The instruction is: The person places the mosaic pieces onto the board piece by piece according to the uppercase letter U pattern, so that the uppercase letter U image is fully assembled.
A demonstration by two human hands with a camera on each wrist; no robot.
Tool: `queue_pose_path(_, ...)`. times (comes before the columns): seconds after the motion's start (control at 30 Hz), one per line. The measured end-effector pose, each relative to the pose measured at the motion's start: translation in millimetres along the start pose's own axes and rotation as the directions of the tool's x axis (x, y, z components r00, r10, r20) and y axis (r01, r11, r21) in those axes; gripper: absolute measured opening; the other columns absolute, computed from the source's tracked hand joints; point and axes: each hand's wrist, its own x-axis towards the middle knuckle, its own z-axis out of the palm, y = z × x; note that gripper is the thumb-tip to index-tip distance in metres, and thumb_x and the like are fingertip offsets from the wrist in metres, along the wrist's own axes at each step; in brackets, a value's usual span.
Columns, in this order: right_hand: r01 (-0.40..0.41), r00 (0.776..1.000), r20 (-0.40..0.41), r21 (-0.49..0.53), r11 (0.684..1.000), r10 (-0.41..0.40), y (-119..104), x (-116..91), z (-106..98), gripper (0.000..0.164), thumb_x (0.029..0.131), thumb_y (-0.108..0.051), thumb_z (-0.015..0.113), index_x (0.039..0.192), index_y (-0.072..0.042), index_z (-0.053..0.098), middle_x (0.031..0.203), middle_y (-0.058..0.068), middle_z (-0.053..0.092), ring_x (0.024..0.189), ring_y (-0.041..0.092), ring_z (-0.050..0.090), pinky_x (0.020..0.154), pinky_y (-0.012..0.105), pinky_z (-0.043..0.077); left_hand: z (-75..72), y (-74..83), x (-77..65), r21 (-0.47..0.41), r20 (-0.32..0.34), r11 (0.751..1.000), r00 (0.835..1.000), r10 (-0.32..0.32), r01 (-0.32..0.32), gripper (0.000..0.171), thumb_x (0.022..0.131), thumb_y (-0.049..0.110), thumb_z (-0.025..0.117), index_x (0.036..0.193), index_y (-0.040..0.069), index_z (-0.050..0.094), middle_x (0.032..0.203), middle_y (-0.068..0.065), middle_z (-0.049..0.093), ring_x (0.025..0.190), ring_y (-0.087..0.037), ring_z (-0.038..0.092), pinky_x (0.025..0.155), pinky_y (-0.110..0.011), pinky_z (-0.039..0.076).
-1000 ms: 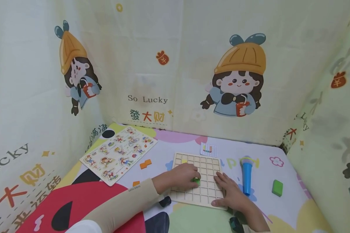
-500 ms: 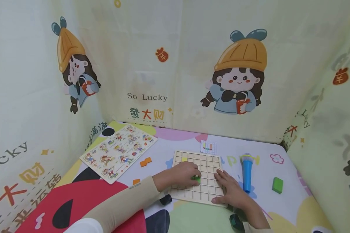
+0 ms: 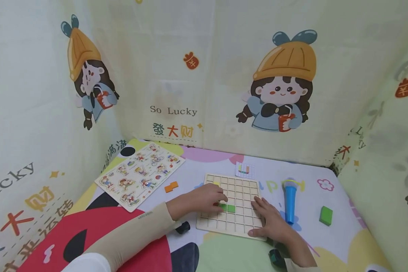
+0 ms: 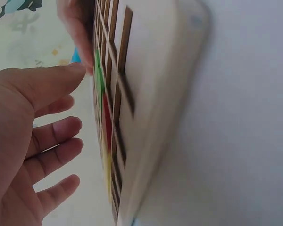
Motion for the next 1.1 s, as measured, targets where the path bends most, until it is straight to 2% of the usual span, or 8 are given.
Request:
queue_pose_path(0.13, 0.010, 1.000, -0.004, 0.005, 1.000, -0.010, -1.2, 1.2, -0.4, 0.107, 0.067, -0.062, 0.078, 0.150, -0.006, 0.037, 0.158, 0.013, 0.023, 0.142, 0.045, 0.013, 0.101, 0.071, 0.018, -2.6, -8.5, -17.4, -0.001, -0.003, 1.000, 1.000, -0.008, 0.008, 0.032, 0.091, 0.042, 0.066, 0.116, 0.022, 0.070, 0.095, 0.011, 0.062, 0.078, -0.004, 0.047, 0.072, -0.021, 0.041)
queue_pose_path(0.4, -0.005, 1.000, 0.008, 0.021, 1.000, 0.005, -1.2, 1.7, 0.3, 0.110, 0.066, -0.063, 0.078, 0.150, -0.007, 0.036, 0.158, 0.013, 0.022, 0.143, 0.044, 0.011, 0.101, 0.071, 0.016, -2.7, -21.6, -47.0, -0.007, 0.020, 0.998, 0.997, -0.068, 0.068, 0.028, 0.091, 0.037, 0.066, 0.116, 0.023, 0.070, 0.100, 0.012, 0.064, 0.087, -0.006, 0.052, 0.083, -0.024, 0.044)
queue_pose_path(0.63, 0.010, 1.000, -0.001, 0.013, 1.000, -0.010, -0.1, 0.8, 2.1, 0.108, 0.067, -0.061, 0.078, 0.150, -0.006, 0.037, 0.157, 0.015, 0.024, 0.142, 0.046, 0.013, 0.100, 0.071, 0.017, -3.7, -26.7, -72.3, -0.042, 0.007, 0.993, 0.994, -0.111, 0.111, 0.031, 0.091, 0.040, 0.066, 0.117, 0.023, 0.070, 0.105, 0.012, 0.064, 0.092, -0.006, 0.053, 0.087, -0.025, 0.044)
queue_pose_path(0.77, -0.012, 1.000, 0.010, 0.020, 1.000, 0.011, -0.6, -0.1, 2.4, 0.109, 0.066, -0.063, 0.078, 0.150, -0.008, 0.037, 0.158, 0.013, 0.023, 0.142, 0.045, 0.012, 0.100, 0.072, 0.016, -4.4, -29.4, -85.8, -0.060, 0.016, 0.989, 0.991, -0.131, 0.132, 0.034, 0.090, 0.042, 0.068, 0.118, 0.023, 0.070, 0.104, 0.011, 0.064, 0.091, -0.007, 0.053, 0.085, -0.025, 0.044)
queue_pose_path(1.1, 0.008, 1.000, 0.005, 0.015, 1.000, -0.008, -1.2, 0.9, 1.9, 0.108, 0.067, -0.062, 0.078, 0.150, -0.006, 0.037, 0.157, 0.014, 0.023, 0.142, 0.046, 0.012, 0.100, 0.072, 0.016, -0.3, -35.6, -114.5, -0.066, 0.009, 0.983, 0.985, -0.171, 0.172, 0.034, 0.089, 0.041, 0.069, 0.117, 0.021, 0.070, 0.103, 0.008, 0.063, 0.090, -0.007, 0.052, 0.082, -0.023, 0.044)
